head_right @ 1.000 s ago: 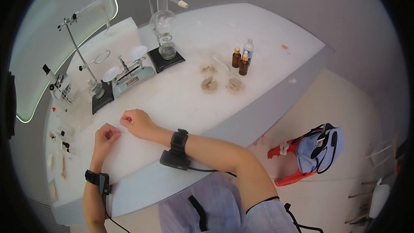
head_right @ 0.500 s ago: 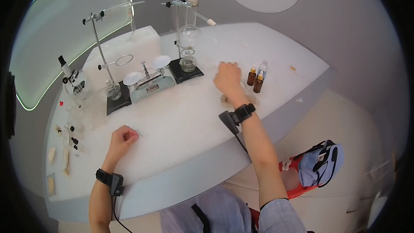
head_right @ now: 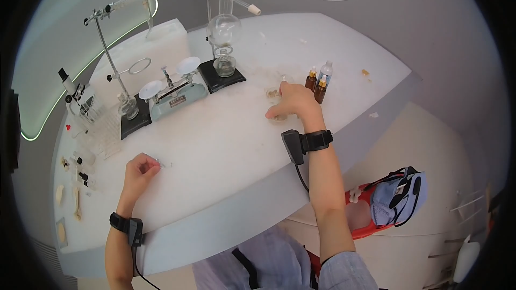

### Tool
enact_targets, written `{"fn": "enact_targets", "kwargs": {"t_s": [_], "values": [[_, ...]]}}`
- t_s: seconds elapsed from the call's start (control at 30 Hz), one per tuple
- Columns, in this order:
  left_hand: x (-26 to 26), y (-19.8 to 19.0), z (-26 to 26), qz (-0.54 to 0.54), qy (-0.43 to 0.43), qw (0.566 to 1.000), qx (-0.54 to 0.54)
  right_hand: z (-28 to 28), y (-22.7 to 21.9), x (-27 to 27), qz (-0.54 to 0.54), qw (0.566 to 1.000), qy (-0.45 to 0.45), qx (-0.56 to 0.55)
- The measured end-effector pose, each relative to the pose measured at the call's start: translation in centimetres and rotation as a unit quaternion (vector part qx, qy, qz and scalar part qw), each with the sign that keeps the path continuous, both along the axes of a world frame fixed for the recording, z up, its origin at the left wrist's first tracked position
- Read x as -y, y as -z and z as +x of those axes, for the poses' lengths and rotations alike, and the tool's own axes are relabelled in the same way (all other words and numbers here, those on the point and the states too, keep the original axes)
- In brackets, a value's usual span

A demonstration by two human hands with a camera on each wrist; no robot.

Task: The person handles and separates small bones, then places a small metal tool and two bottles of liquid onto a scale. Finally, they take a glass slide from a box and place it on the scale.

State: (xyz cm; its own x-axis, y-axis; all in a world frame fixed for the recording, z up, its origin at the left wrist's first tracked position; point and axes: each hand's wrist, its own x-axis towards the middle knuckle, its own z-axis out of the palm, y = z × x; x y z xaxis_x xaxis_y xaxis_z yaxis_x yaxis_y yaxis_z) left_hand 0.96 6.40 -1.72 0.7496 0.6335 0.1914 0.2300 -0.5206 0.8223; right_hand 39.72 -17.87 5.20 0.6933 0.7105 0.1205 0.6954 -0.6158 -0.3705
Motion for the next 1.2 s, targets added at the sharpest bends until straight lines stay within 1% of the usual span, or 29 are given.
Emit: {"fn": "enact_targets", "kwargs": {"t_s": [0.07, 0.17, 0.3, 0.37, 0.4, 0.47, 0.5, 0.57, 0.6, 0.63, 0.7, 0.73, 0.8, 0.83, 0.9, 0.93, 1.0, 1.07, 1.13, 1.2], "values": [[0.1, -0.3, -0.1, 0.015, 0.001, 1.000, -0.008, -0.4, 0.1, -0.5, -0.080, 0.997, -0.003, -0.006], [0.4, -0.4, 0.1, -0.004, -0.008, 1.000, 0.006, -1.1, 0.2, -1.1, -0.099, 0.995, -0.014, 0.014], [0.5, -0.7, 0.1, 0.013, -0.014, 1.000, 0.009, -2.5, -0.4, -1.5, -0.088, 0.995, -0.036, 0.044], [0.5, -0.8, 0.1, 0.003, -0.005, 1.000, 0.007, -3.2, -1.0, -1.8, -0.020, 0.993, -0.116, 0.004], [0.5, -0.8, 0.1, 0.003, -0.009, 1.000, 0.007, -3.9, -1.2, -2.1, -0.020, 0.993, -0.120, 0.004], [0.6, -0.9, 0.0, 0.006, 0.006, 1.000, -0.003, -5.8, -1.3, -3.2, 0.020, 0.969, -0.236, -0.074], [0.6, -0.9, 0.0, 0.006, 0.002, 1.000, -0.003, -6.6, -0.9, -3.9, 0.020, 0.968, -0.240, -0.074], [0.5, -0.9, -0.1, 0.003, 0.011, 1.000, -0.001, -8.4, -0.2, -5.1, -0.001, 0.952, -0.296, -0.080], [0.5, -0.9, -0.1, 0.003, 0.008, 1.000, -0.003, -9.2, -0.2, -5.3, -0.026, 0.952, -0.295, -0.078], [0.4, -0.9, -0.1, 0.010, 0.011, 1.000, -0.003, -9.3, 0.0, -5.4, -0.025, 0.951, -0.297, -0.079], [0.5, -0.9, -0.1, 0.017, 0.013, 1.000, -0.002, -9.2, 0.5, -5.6, -0.029, 0.955, -0.295, -0.028], [0.5, -0.9, -0.1, 0.004, 0.007, 1.000, -0.001, -9.0, 0.6, -5.5, -0.029, 0.954, -0.296, -0.028], [0.4, -0.8, 0.0, -0.009, 0.003, 1.000, 0.001, -8.2, 1.0, -5.2, -0.003, 0.967, -0.255, 0.004], [0.4, -0.7, 0.0, -0.009, 0.001, 1.000, 0.000, -7.5, 1.4, -5.1, -0.003, 0.967, -0.255, 0.005], [0.4, -0.7, 0.0, -0.009, -0.002, 1.000, 0.000, -6.2, 2.0, -4.9, -0.008, 0.974, -0.213, 0.079], [0.4, -0.7, 0.0, -0.011, -0.002, 1.000, -0.003, -5.8, 1.9, -4.7, -0.008, 0.974, -0.214, 0.079], [0.5, -0.8, -0.1, -0.014, 0.000, 1.000, -0.006, -5.1, 1.7, -4.3, -0.063, 0.985, -0.140, 0.075], [0.6, -1.0, 0.0, -0.004, -0.009, 1.000, -0.016, -3.9, 2.0, -4.0, -0.065, 0.987, -0.124, 0.076], [0.5, -1.0, 0.1, 0.006, 0.000, 1.000, -0.009, -3.1, 1.9, -3.6, -0.071, 0.989, -0.105, 0.075], [0.6, -0.9, 0.1, 0.011, 0.008, 1.000, -0.003, -2.7, 1.4, -2.9, -0.039, 0.992, -0.116, 0.005]]}}
